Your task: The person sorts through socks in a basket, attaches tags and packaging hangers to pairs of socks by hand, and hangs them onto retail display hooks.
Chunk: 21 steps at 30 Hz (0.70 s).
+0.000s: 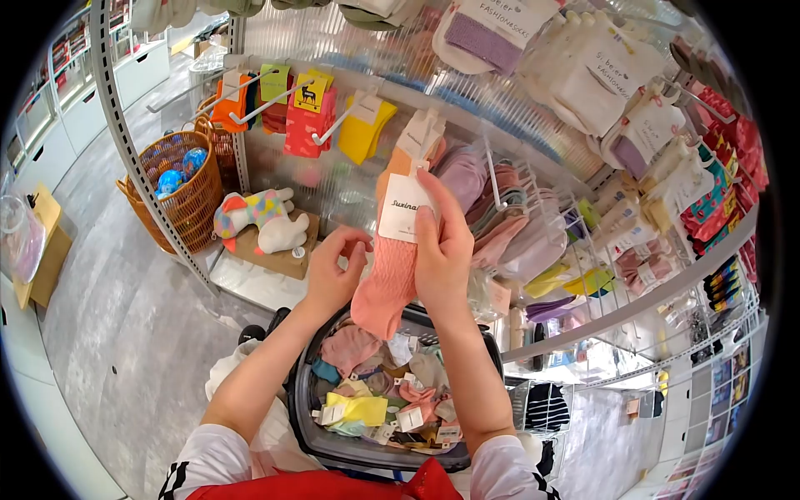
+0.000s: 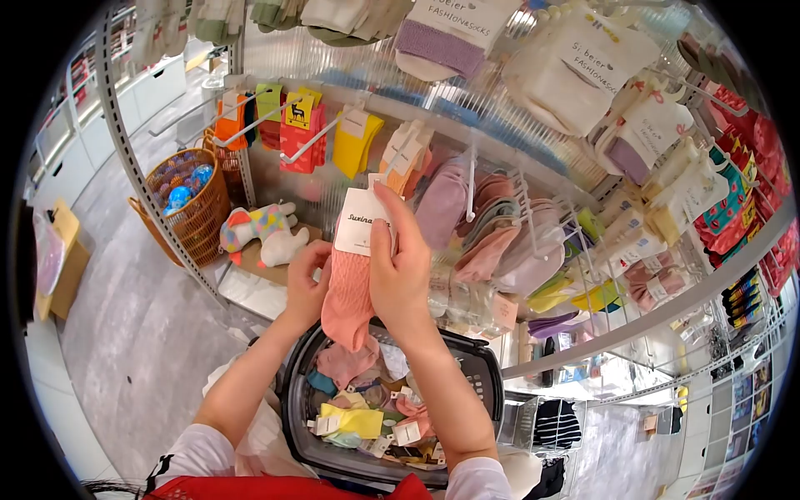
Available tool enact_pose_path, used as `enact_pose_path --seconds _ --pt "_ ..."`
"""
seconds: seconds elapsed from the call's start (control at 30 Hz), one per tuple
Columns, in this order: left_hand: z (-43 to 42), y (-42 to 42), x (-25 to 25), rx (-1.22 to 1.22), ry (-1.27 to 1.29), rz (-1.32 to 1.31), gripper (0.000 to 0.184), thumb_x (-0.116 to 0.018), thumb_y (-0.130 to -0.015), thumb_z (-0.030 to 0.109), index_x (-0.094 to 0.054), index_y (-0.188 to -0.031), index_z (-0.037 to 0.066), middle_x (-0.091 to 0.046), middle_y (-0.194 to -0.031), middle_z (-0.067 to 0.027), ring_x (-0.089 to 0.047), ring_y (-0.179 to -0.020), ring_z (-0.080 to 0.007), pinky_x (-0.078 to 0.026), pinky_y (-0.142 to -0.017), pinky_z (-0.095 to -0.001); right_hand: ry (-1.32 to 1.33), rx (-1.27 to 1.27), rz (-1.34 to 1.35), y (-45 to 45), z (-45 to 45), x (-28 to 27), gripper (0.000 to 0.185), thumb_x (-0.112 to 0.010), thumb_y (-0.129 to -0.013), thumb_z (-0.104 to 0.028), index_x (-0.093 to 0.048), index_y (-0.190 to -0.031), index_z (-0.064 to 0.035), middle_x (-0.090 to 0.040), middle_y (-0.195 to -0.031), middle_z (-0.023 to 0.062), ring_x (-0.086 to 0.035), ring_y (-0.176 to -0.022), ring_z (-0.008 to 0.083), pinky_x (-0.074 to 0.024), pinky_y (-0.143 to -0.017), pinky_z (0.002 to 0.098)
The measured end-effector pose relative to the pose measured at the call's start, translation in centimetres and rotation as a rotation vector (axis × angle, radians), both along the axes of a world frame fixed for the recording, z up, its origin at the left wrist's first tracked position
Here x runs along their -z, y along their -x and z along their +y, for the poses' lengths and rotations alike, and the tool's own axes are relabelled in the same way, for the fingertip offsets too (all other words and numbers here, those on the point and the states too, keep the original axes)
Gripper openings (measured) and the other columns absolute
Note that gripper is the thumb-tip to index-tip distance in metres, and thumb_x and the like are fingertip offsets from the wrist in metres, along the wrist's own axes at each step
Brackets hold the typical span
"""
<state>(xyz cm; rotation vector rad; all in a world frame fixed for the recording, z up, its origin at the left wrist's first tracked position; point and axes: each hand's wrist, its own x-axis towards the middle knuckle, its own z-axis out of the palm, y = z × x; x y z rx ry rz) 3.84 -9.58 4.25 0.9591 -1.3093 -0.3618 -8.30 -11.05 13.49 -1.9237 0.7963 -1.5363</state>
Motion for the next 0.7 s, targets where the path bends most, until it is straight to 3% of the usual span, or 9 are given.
enact_pose_path --seconds 0.13,0.43,0.6,0.7 --pt "-0.4 0.1 0.9 0.069 -0.019 0.011 0.01 -0.053 -0.077 0.002 -0.054 -0.086 0.001 -0.055 -0.072 -0.0076 -0.051 -0.057 -0.0136 -0.041 -0.054 -0.0235 -0.058 -0.06 -0.015 -0.2 0.4 -0.3 0.035 -0.042 -0.085 0.0 -0.043 -0.119 0.0049 -0.046 -0.123 0.0115 -0.042 -0.113 0.0156 -0.0306 -0.094 0.0255" --pt "-0.4 0.5 1.1 0.134 -0.029 0.089 0.021 -0.063 -0.071 0.008 -0.054 -0.089 0.002 -0.054 -0.07 -0.0072 -0.05 -0.058 -0.0142 -0.041 -0.053 -0.024 -0.119 -0.065 -0.051 -0.7 1.2 -1.2 0.04 -0.043 -0.084 0.0 -0.038 -0.124 0.005 -0.041 -0.128 0.0125 -0.039 -0.117 0.0164 -0.0293 -0.096 0.0256" --pt "-1.0 0.6 2.5 0.275 -0.11 0.244 0.033 -0.072 -0.061 0.016 -0.054 -0.087 0.003 -0.053 -0.069 -0.0055 -0.048 -0.059 -0.0133 -0.04 -0.054 -0.0242 -0.121 -0.026 -0.019 -0.8 1.2 -1.1 0.042 -0.046 -0.084 -0.002 -0.037 -0.123 0.0062 -0.043 -0.126 0.0169 -0.041 -0.116 0.0187 -0.0301 -0.095 0.026" --pt "-0.9 0.7 2.4 0.269 -0.09 0.172 0.032 -0.07 -0.062 0.015 -0.053 -0.086 0.002 -0.053 -0.068 -0.0073 -0.047 -0.058 -0.016 -0.04 -0.055 -0.0252 -0.189 -0.015 -0.006 -0.6 0.3 -0.7 0.043 -0.047 -0.082 -0.004 -0.037 -0.123 0.0067 -0.045 -0.123 0.0193 -0.042 -0.115 0.02 -0.0312 -0.093 0.0258"
